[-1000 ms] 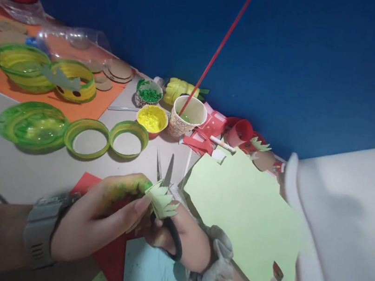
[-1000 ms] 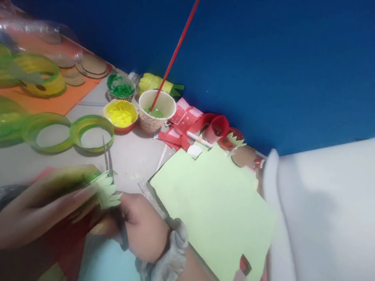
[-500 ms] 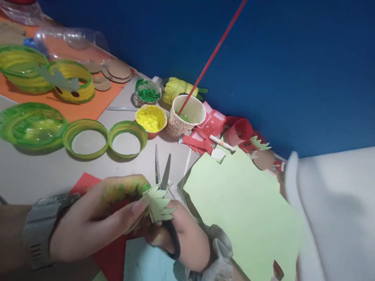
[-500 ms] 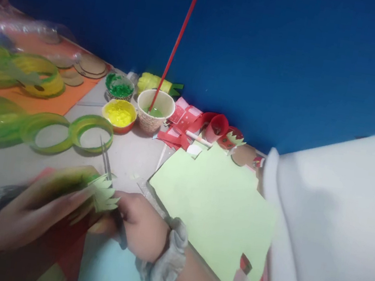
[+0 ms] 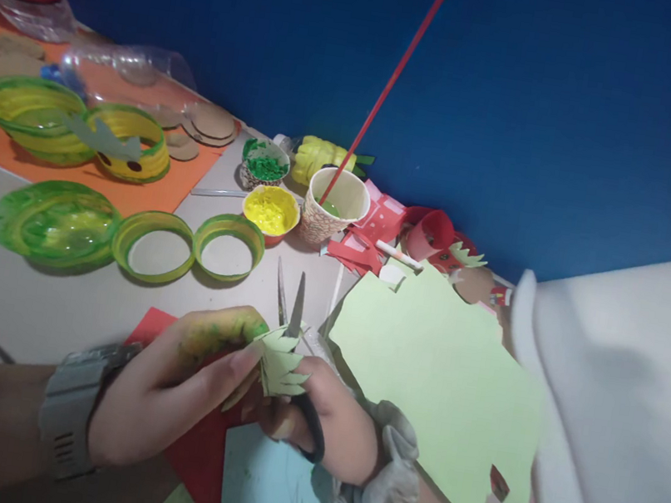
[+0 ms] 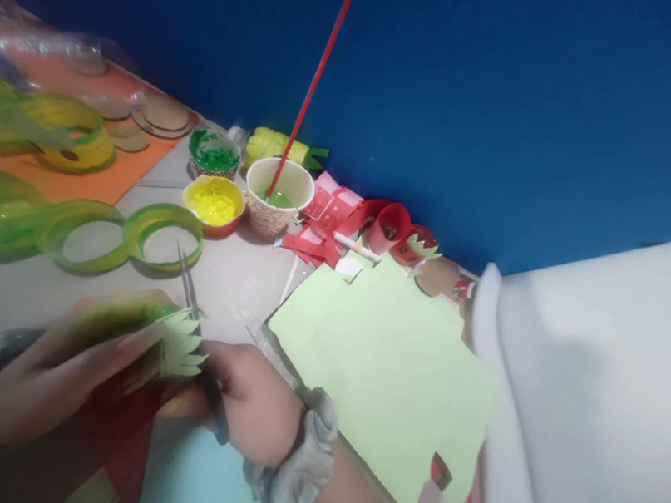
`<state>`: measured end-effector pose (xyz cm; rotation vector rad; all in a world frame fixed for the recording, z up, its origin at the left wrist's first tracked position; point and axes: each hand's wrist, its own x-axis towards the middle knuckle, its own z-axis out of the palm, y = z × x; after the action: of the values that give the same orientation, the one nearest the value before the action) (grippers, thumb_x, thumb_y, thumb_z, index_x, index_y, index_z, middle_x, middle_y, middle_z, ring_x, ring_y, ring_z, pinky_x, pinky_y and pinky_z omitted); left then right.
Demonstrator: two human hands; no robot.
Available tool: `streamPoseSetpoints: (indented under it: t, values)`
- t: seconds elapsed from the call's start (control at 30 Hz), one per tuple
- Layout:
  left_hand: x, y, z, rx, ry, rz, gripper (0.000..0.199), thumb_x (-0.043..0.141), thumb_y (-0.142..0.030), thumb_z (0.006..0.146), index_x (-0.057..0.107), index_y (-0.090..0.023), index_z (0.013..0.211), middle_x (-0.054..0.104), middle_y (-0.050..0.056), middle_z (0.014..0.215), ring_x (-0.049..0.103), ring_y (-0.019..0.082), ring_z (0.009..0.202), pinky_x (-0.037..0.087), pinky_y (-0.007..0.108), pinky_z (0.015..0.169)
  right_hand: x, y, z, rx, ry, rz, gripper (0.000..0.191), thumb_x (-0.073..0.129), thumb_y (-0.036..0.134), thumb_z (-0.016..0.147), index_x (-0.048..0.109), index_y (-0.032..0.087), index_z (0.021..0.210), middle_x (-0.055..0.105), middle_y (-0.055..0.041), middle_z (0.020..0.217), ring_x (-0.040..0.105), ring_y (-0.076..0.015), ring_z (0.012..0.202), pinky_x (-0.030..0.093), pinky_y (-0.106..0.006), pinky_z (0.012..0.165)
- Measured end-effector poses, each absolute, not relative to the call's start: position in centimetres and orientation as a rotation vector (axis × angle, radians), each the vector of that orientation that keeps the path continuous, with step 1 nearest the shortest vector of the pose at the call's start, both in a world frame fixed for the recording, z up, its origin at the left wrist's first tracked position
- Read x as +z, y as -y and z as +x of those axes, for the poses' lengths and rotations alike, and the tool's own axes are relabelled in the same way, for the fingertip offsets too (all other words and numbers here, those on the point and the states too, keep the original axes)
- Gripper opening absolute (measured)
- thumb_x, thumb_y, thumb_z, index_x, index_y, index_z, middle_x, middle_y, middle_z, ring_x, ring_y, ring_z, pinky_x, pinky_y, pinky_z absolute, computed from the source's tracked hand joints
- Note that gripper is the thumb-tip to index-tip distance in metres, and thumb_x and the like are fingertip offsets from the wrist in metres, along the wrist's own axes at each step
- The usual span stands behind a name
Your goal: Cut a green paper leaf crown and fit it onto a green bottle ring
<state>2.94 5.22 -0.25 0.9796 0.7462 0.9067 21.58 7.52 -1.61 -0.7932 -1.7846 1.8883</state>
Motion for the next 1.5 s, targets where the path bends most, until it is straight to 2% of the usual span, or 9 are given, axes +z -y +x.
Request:
streamPoseSetpoints:
  t: [0.4,0.53,0.73,0.97,1.03,1.13,1.27,1.37,1.5]
  values:
    - [-0.35,-5.12,2.72,0.923,-0.864,1.113,0.036,0.044,-0.038,0.096,0.049,-0.018,0.066,0.047,-0.004,0.06,0.047,0.008,0.055,0.043,0.017,0.051,-1.67,-7.31,21.68,1.925,1.746,-0.789,0.028,0.071,0.042,0.079,0.066,0.014,0.076,0.056,0.0016,0.065,0.049,-0.0106,0.056,0.047,-0.023,0.061]
    - [-0.27,-5.3,2.61,0.949,-0.883,1.18,0.034,0.043,-0.035,0.097,0.051,-0.019,0.068,0.05,-0.004,0.061,0.049,0.008,0.056,0.044,0.017,0.054,-1.29,-7.4,21.6,1.904,1.762,-0.818,0.03,0.07,0.042,0.08,0.067,0.013,0.075,0.056,0.001,0.067,0.05,-0.0111,0.062,0.045,-0.021,0.061]
    - [-0.28,-5.42,2.69,0.959,-0.94,1.162,0.033,0.044,-0.039,0.096,0.055,-0.019,0.073,0.052,-0.003,0.062,0.048,0.01,0.056,0.043,0.02,0.052,-0.91,-7.28,21.55,1.929,1.785,-0.921,0.032,0.068,0.043,0.081,0.067,0.012,0.074,0.053,0.0017,0.066,0.047,-0.009,0.059,0.043,-0.019,0.058]
    - [-0.45,-5.17,3.01,1.072,-0.962,1.097,0.033,0.05,-0.036,0.093,0.054,-0.018,0.066,0.047,-0.004,0.058,0.045,0.01,0.054,0.039,0.019,0.051,-1.26,-7.28,21.64,1.957,1.781,-0.911,0.047,0.063,0.058,0.08,0.067,0.011,0.077,0.056,-0.0007,0.067,0.048,-0.0098,0.058,0.042,-0.021,0.055]
    - [-0.36,-5.27,2.99,1.075,-0.984,1.097,0.031,0.049,-0.036,0.093,0.055,-0.018,0.067,0.046,-0.004,0.058,0.045,0.01,0.054,0.039,0.02,0.052,-1.28,-7.26,21.6,2.006,1.761,-0.907,0.046,0.065,0.057,0.079,0.067,0.011,0.077,0.057,-0.0005,0.065,0.049,-0.0095,0.056,0.042,-0.021,0.053]
    - [-0.3,-5.41,2.82,1.062,-1.045,1.126,0.025,0.049,-0.033,0.093,0.058,-0.019,0.074,0.051,-0.003,0.063,0.05,0.011,0.06,0.045,0.021,0.06,-1.08,-7.25,21.5,2.009,1.725,-0.917,0.043,0.069,0.055,0.077,0.066,0.012,0.074,0.056,0.0008,0.065,0.049,-0.0089,0.057,0.043,-0.019,0.055]
    - [-0.43,-5.37,2.62,1.026,-1.108,1.159,0.018,0.049,-0.029,0.093,0.058,-0.019,0.081,0.056,-0.002,0.073,0.054,0.013,0.069,0.047,0.023,0.07,-0.83,-7.28,21.44,2.008,1.751,-0.954,0.059,0.061,0.07,0.073,0.068,0.011,0.079,0.058,-0.0011,0.068,0.051,-0.0108,0.061,0.043,-0.022,0.059]
    - [-0.5,-5.33,2.62,1.033,-1.127,1.133,0.014,0.048,-0.028,0.094,0.057,-0.021,0.086,0.057,-0.002,0.079,0.054,0.012,0.072,0.047,0.021,0.069,-0.92,-7.26,21.51,2.044,1.779,-0.991,0.067,0.057,0.076,0.071,0.068,0.011,0.085,0.059,-0.0025,0.068,0.052,-0.0122,0.06,0.043,-0.023,0.058]
    - [-0.39,-5.5,2.71,1.035,-1.061,1.153,0.015,0.045,-0.027,0.096,0.054,-0.022,0.085,0.054,-0.004,0.078,0.052,0.01,0.071,0.045,0.017,0.063,-1.04,-7.2,21.53,2.041,1.801,-0.982,0.067,0.057,0.075,0.071,0.068,0.011,0.085,0.057,-0.0023,0.068,0.051,-0.0123,0.061,0.042,-0.024,0.058]
